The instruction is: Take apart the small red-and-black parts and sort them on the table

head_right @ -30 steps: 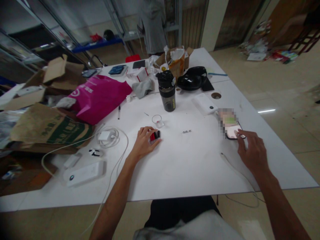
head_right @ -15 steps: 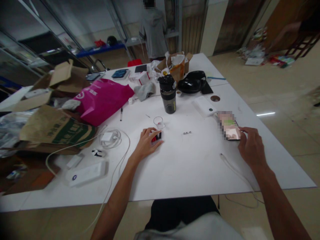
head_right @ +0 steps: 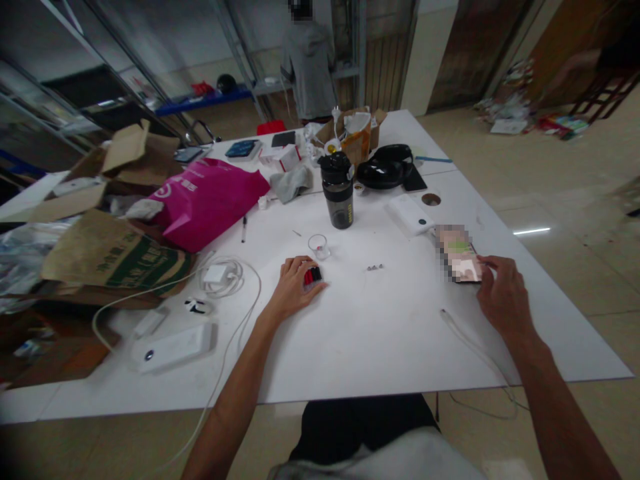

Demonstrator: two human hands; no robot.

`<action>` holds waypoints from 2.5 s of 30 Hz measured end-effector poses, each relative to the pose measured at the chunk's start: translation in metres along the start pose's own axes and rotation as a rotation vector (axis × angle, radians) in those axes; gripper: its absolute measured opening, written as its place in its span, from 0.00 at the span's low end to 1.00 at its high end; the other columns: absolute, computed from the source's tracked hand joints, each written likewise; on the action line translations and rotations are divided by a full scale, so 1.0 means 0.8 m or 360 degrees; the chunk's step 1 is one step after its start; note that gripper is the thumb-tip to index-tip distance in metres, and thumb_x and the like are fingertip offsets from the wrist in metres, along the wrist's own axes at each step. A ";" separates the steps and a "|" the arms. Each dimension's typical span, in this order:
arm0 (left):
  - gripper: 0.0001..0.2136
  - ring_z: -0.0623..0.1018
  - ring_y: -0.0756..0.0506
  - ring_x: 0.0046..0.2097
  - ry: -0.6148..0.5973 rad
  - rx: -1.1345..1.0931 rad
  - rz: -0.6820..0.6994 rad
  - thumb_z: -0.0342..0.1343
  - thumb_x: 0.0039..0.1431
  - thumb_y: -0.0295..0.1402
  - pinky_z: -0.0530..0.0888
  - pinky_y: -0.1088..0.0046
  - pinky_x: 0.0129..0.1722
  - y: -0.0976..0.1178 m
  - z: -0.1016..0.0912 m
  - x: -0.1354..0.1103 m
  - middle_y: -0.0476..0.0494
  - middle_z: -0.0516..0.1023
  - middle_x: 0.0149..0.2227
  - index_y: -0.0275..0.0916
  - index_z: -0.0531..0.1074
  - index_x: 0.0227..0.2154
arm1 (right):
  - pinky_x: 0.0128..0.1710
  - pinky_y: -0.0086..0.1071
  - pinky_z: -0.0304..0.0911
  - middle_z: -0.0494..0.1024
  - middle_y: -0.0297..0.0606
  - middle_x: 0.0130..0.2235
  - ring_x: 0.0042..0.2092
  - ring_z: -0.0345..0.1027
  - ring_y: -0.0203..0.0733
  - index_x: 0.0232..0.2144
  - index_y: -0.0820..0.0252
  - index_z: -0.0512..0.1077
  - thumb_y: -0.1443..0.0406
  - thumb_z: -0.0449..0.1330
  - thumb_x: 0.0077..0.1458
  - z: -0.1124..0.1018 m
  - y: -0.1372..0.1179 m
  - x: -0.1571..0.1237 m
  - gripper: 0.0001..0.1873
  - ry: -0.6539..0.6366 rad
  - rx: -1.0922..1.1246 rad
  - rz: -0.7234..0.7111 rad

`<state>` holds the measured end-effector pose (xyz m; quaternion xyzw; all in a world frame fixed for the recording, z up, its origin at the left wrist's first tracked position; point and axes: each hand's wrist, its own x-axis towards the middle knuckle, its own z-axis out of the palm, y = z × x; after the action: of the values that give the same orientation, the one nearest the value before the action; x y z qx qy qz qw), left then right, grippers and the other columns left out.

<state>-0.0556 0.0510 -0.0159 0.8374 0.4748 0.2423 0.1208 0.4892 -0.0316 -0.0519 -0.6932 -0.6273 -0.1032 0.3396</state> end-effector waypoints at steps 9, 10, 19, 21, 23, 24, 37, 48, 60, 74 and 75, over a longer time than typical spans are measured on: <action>0.26 0.75 0.27 0.67 -0.0012 0.0003 -0.0010 0.73 0.73 0.53 0.74 0.40 0.69 -0.001 -0.003 0.000 0.30 0.79 0.67 0.42 0.75 0.62 | 0.54 0.53 0.75 0.83 0.57 0.54 0.52 0.80 0.61 0.56 0.54 0.71 0.52 0.53 0.77 0.006 0.007 0.020 0.17 0.0020 0.0029 0.0023; 0.27 0.75 0.27 0.67 -0.0013 0.0006 -0.0012 0.73 0.72 0.53 0.74 0.40 0.69 0.000 -0.003 0.000 0.30 0.79 0.67 0.43 0.75 0.62 | 0.54 0.53 0.75 0.83 0.57 0.54 0.52 0.80 0.61 0.56 0.54 0.71 0.52 0.53 0.76 0.008 0.009 0.021 0.17 0.0016 0.0038 0.0020; 0.30 0.75 0.26 0.67 -0.0009 0.0013 -0.0007 0.74 0.71 0.55 0.74 0.39 0.68 0.003 -0.004 -0.001 0.29 0.78 0.67 0.44 0.74 0.65 | 0.52 0.52 0.78 0.82 0.55 0.54 0.51 0.81 0.57 0.55 0.55 0.72 0.52 0.54 0.75 0.012 0.009 0.027 0.17 0.0015 0.0078 0.0015; 0.30 0.75 0.26 0.67 0.0000 0.0019 -0.0004 0.74 0.72 0.55 0.74 0.40 0.68 0.002 -0.004 -0.002 0.30 0.78 0.67 0.44 0.73 0.65 | 0.51 0.52 0.78 0.82 0.55 0.53 0.50 0.81 0.57 0.55 0.55 0.72 0.52 0.53 0.75 0.012 0.008 0.028 0.17 0.0009 0.0059 0.0021; 0.30 0.75 0.27 0.67 0.0007 0.0023 0.0006 0.73 0.72 0.55 0.74 0.40 0.68 0.002 -0.005 -0.002 0.29 0.78 0.67 0.44 0.73 0.66 | 0.50 0.52 0.78 0.82 0.55 0.53 0.49 0.81 0.58 0.55 0.55 0.72 0.52 0.54 0.74 0.012 0.009 0.028 0.17 0.0012 0.0045 0.0021; 0.30 0.75 0.27 0.67 0.0007 0.0025 0.0011 0.73 0.72 0.55 0.74 0.40 0.68 0.002 -0.006 -0.002 0.29 0.78 0.67 0.43 0.73 0.66 | 0.50 0.52 0.78 0.82 0.55 0.53 0.49 0.82 0.58 0.55 0.55 0.72 0.52 0.54 0.74 0.012 0.009 0.028 0.18 0.0020 0.0045 0.0021; 0.27 0.76 0.28 0.66 0.0012 -0.0010 -0.0019 0.72 0.73 0.53 0.73 0.41 0.68 0.008 -0.021 -0.001 0.32 0.80 0.66 0.46 0.75 0.65 | 0.56 0.56 0.76 0.83 0.56 0.55 0.52 0.80 0.62 0.56 0.54 0.73 0.51 0.54 0.75 0.003 -0.002 0.021 0.18 0.0022 0.0008 0.0069; 0.23 0.77 0.29 0.65 0.0084 -0.0017 -0.0004 0.70 0.75 0.52 0.73 0.44 0.67 0.003 -0.024 -0.002 0.33 0.82 0.64 0.45 0.76 0.63 | 0.50 0.48 0.76 0.87 0.53 0.52 0.47 0.84 0.56 0.53 0.54 0.73 0.51 0.57 0.75 -0.005 -0.012 0.018 0.16 0.0051 -0.0006 -0.0045; 0.23 0.77 0.29 0.66 0.0066 -0.0050 0.0011 0.71 0.74 0.51 0.73 0.43 0.68 0.003 -0.027 -0.002 0.34 0.83 0.64 0.47 0.77 0.63 | 0.58 0.54 0.80 0.90 0.44 0.49 0.51 0.86 0.57 0.47 0.47 0.81 0.51 0.64 0.77 0.025 -0.163 0.053 0.10 -0.0441 0.0638 -0.0393; 0.24 0.77 0.29 0.67 0.0059 -0.0061 0.0020 0.71 0.74 0.52 0.73 0.43 0.68 -0.001 -0.027 -0.004 0.33 0.82 0.64 0.46 0.77 0.64 | 0.56 0.58 0.79 0.91 0.44 0.49 0.52 0.84 0.60 0.47 0.48 0.83 0.51 0.65 0.75 0.088 -0.162 0.064 0.12 -0.0710 0.0669 -0.0430; 0.24 0.77 0.29 0.67 0.0058 -0.0060 0.0022 0.71 0.74 0.52 0.73 0.43 0.68 0.000 -0.027 -0.004 0.33 0.82 0.64 0.46 0.77 0.64 | 0.56 0.58 0.79 0.91 0.44 0.49 0.52 0.84 0.60 0.47 0.48 0.83 0.51 0.65 0.75 0.090 -0.163 0.064 0.11 -0.0704 0.0676 -0.0436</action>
<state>-0.0683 0.0481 0.0017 0.8337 0.4665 0.2671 0.1264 0.3559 0.0502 -0.0322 -0.5218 -0.7807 0.1382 0.3150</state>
